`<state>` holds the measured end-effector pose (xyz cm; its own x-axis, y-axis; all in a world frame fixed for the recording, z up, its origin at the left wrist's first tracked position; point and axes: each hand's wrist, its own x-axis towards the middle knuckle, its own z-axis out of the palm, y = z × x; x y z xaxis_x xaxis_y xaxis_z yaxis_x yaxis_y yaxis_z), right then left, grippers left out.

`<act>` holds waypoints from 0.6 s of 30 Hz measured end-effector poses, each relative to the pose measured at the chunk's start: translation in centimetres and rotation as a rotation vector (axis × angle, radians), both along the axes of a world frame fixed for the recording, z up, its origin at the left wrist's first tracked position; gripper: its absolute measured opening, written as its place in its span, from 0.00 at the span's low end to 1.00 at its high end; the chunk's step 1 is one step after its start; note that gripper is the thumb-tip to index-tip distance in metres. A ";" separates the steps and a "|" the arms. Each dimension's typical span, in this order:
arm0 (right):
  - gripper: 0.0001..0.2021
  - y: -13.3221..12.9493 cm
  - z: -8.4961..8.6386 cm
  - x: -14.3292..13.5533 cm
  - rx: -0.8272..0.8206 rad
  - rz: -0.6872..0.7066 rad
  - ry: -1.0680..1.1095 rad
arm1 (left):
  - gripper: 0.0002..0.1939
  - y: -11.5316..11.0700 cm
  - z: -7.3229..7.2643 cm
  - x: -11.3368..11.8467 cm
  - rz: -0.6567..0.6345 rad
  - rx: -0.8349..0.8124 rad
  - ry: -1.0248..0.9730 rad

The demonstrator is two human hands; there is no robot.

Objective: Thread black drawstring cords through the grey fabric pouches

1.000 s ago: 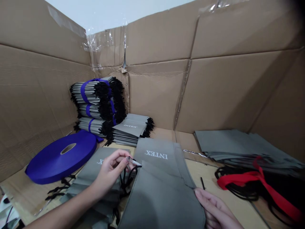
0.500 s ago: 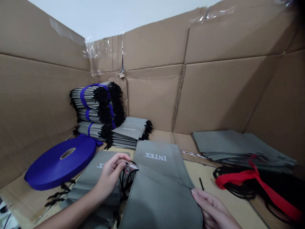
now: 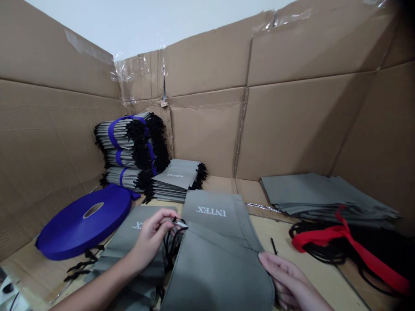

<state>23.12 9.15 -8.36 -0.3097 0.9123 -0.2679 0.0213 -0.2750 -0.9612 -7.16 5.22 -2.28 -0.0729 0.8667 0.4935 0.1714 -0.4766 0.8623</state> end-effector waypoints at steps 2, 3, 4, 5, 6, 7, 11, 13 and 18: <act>0.28 -0.1 0.1 -0.1 0.025 -0.021 -0.022 | 0.09 0.0 0.0 0.0 0.040 -0.010 0.026; 0.27 -0.2 0.2 -0.1 0.032 -0.031 -0.037 | 0.08 -0.1 0.0 0.0 0.056 -0.012 0.047; 0.27 -0.2 0.3 -0.1 0.034 -0.031 -0.054 | 0.08 -0.1 -0.1 0.0 0.067 -0.012 0.068; 0.28 -0.2 0.3 -0.1 0.037 -0.026 -0.069 | 0.07 -0.1 -0.1 0.0 0.070 -0.012 0.082; 0.28 -0.1 0.3 -0.1 0.044 -0.019 -0.079 | 0.08 0.0 -0.1 0.0 0.070 -0.017 0.078; 0.28 -0.1 0.3 -0.1 0.054 -0.012 -0.087 | 0.08 0.0 0.0 0.0 0.065 -0.026 0.055; 0.30 0.1 0.0 -0.1 0.116 0.010 -0.113 | 0.15 0.5 0.5 -0.1 -0.003 -0.118 -0.133; 0.31 0.0 -0.1 -0.1 0.158 0.024 -0.126 | 0.16 0.9 0.8 -0.2 -0.024 -0.173 -0.192; 0.29 -0.3 0.5 0.1 0.276 -0.007 -0.149 | 0.17 2.2 0.6 -1.1 0.072 -0.251 -0.182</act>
